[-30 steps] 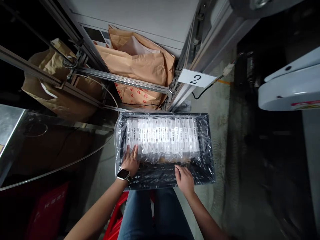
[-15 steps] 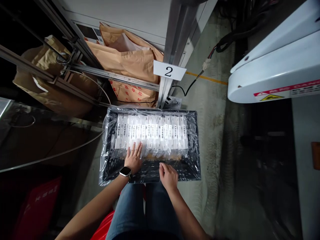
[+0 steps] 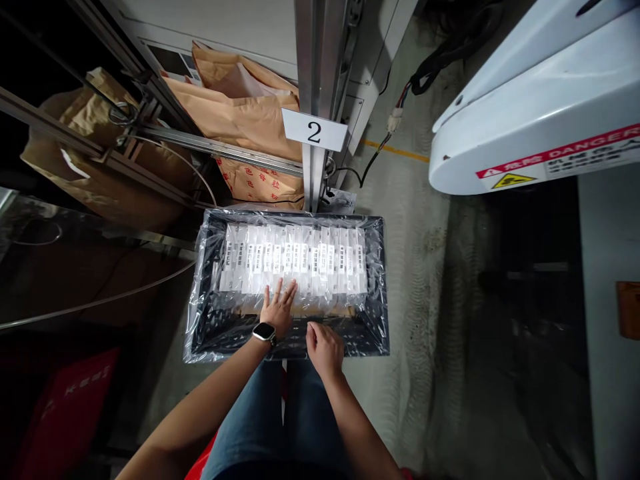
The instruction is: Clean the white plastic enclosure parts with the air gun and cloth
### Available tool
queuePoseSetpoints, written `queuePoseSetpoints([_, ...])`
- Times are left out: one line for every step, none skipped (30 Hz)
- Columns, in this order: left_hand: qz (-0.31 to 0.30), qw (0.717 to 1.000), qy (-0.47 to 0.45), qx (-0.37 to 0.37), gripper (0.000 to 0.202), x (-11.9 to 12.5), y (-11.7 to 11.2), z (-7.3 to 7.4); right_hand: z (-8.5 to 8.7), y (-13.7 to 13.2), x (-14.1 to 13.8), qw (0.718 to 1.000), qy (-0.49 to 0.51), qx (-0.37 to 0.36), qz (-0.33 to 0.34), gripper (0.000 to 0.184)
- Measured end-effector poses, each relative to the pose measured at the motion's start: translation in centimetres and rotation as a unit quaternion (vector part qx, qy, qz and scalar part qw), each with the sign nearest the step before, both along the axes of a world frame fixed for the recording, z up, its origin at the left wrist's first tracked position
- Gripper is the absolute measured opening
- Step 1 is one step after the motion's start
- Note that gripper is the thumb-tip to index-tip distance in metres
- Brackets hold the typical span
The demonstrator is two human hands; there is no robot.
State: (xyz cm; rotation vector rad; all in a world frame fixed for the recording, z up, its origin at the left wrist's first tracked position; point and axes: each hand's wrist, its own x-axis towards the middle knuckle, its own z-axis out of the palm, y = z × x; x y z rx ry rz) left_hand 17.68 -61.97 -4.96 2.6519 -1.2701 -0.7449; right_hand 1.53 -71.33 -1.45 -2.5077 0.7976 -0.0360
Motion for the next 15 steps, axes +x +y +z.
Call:
queuePoseSetpoints([0.005,1.0,0.0,0.0,0.091,-0.1,-0.1,-0.1,0.0,0.0,0.0,1.0,0.002,0.001,0.001,0.029])
queuePoseSetpoints([0.012,1.0,-0.002,-0.001,0.09,-0.3,-0.1,-0.1,0.0,0.0,0.0,1.0,0.005,0.002,0.0,0.029])
queuePoseSetpoints([0.02,1.0,-0.005,-0.001,0.089,-0.4,-0.2,-0.2,0.0,-0.1,0.0,1.0,0.007,0.002,0.0,0.029])
queuePoseSetpoints([0.027,1.0,-0.008,-0.003,0.089,-0.6,-0.4,-0.1,0.0,-0.1,0.0,1.0,0.009,0.002,-0.001,0.029])
queuePoseSetpoints([0.032,0.999,-0.011,-0.005,0.089,-0.8,-0.7,-0.1,0.0,-0.1,0.0,1.0,0.011,0.003,-0.003,0.029])
queuePoseSetpoints([0.033,0.999,-0.013,-0.009,0.089,-1.1,-1.2,-0.1,0.0,-0.1,0.0,1.0,0.013,0.004,-0.005,0.029])
queuePoseSetpoints([0.026,0.999,-0.013,-0.015,0.088,-1.4,-1.7,-0.1,0.1,0.0,0.0,1.0,0.014,0.004,-0.008,0.029])
queuePoseSetpoints([0.012,1.0,-0.009,-0.023,0.086,-1.7,-2.4,-0.1,0.1,0.0,0.0,1.0,0.016,0.006,-0.01,0.029])
queuePoseSetpoints([-0.006,1.0,-0.003,-0.03,0.084,-2.0,-3.0,-0.3,0.2,0.0,0.0,1.0,0.017,0.008,-0.012,0.029])
queuePoseSetpoints([-0.026,0.999,0.005,-0.038,0.081,-2.3,-3.5,-0.5,0.2,0.0,0.0,1.0,0.019,0.01,-0.015,0.028])
queuePoseSetpoints([-0.044,0.998,0.013,-0.045,0.079,-2.5,-3.9,-0.7,0.2,0.1,0.0,1.0,0.02,0.012,-0.017,0.028])
queuePoseSetpoints([-0.057,0.997,0.019,-0.051,0.076,-2.6,-4.2,-1.0,0.2,0.1,0.0,0.999,0.022,0.016,-0.019,0.028])
queuePoseSetpoints([-0.064,0.996,0.023,-0.056,0.074,-2.7,-4.3,-1.3,0.2,0.1,0.0,0.999,0.025,0.02,-0.02,0.028])
queuePoseSetpoints([-0.067,0.996,0.025,-0.061,0.073,-2.8,-4.3,-1.6,0.1,0.1,0.0,0.999,0.027,0.024,-0.022,0.028])
queuePoseSetpoints([-0.068,0.995,0.025,-0.065,0.073,-2.8,-4.2,-1.9,0.1,0.1,0.0,0.999,0.03,0.03,-0.023,0.028])
